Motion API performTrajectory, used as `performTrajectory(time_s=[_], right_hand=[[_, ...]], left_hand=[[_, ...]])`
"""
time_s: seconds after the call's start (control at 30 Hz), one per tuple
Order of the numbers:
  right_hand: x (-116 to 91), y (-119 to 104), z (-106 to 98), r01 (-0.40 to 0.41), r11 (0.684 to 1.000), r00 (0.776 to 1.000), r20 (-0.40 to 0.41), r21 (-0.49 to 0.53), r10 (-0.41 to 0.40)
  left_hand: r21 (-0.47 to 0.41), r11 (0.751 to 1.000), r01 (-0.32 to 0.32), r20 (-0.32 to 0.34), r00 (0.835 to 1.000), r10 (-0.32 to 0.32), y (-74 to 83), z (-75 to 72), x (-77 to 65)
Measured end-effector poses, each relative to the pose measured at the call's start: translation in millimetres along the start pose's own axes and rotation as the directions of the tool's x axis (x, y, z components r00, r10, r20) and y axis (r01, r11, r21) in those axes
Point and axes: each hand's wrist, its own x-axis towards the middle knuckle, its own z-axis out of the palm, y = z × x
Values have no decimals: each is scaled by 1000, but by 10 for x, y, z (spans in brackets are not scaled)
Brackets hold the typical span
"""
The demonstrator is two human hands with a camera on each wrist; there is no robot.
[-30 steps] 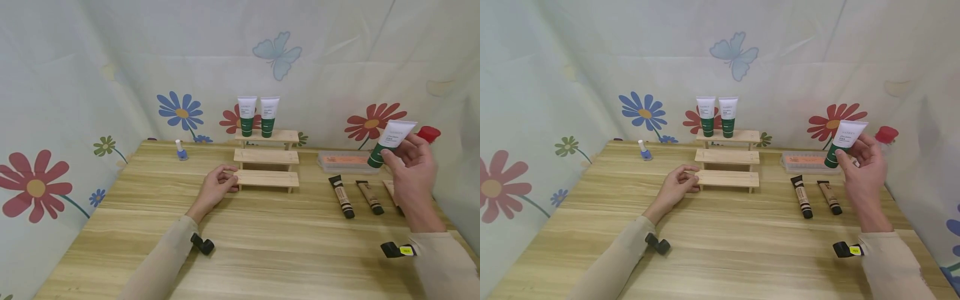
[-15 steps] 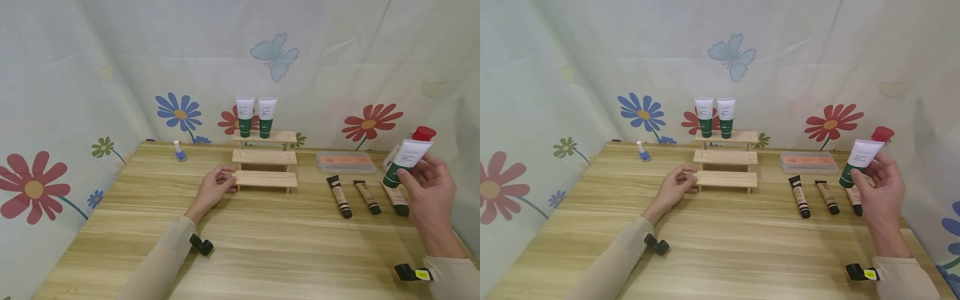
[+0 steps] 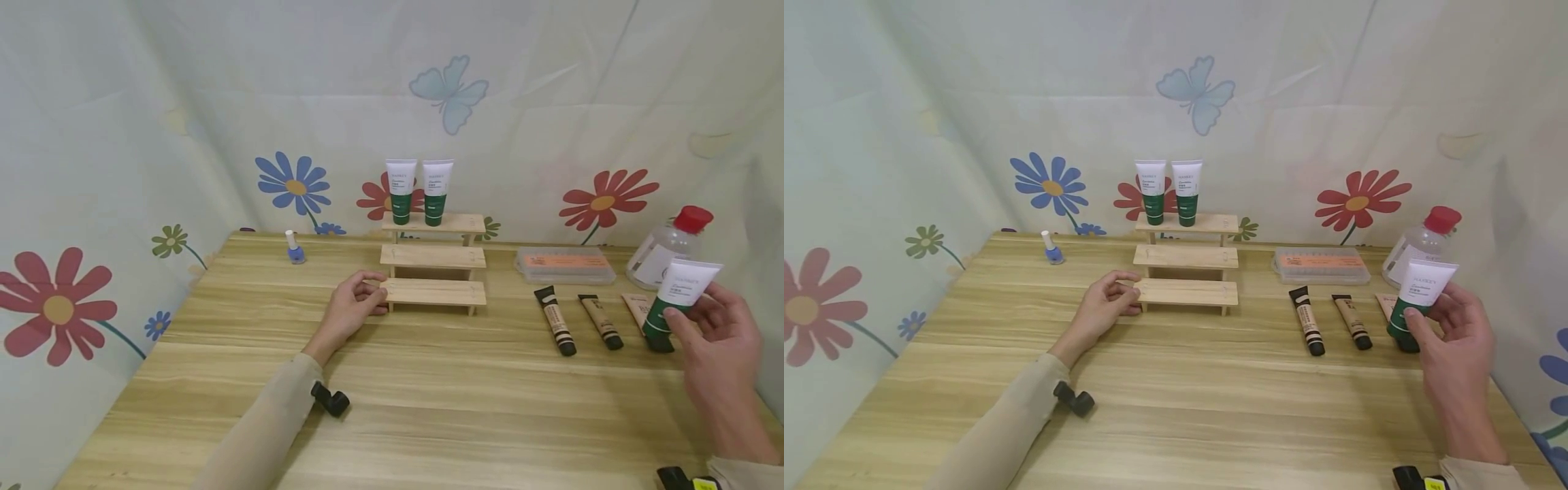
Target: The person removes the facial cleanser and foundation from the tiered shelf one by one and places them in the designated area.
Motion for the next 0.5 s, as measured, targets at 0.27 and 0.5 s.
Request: performTrajectory(time_s=[0.27,0.5], right_hand=[[-117,109,-194,-58,997,998,19,57,57],[-205,271,-425,6,1000,995,100,-11,-5]], left_hand=[[-6,1000,-7,4,1000,7,-12,2,4],[0,1000,-9,9,1000,9,1,1,-7]])
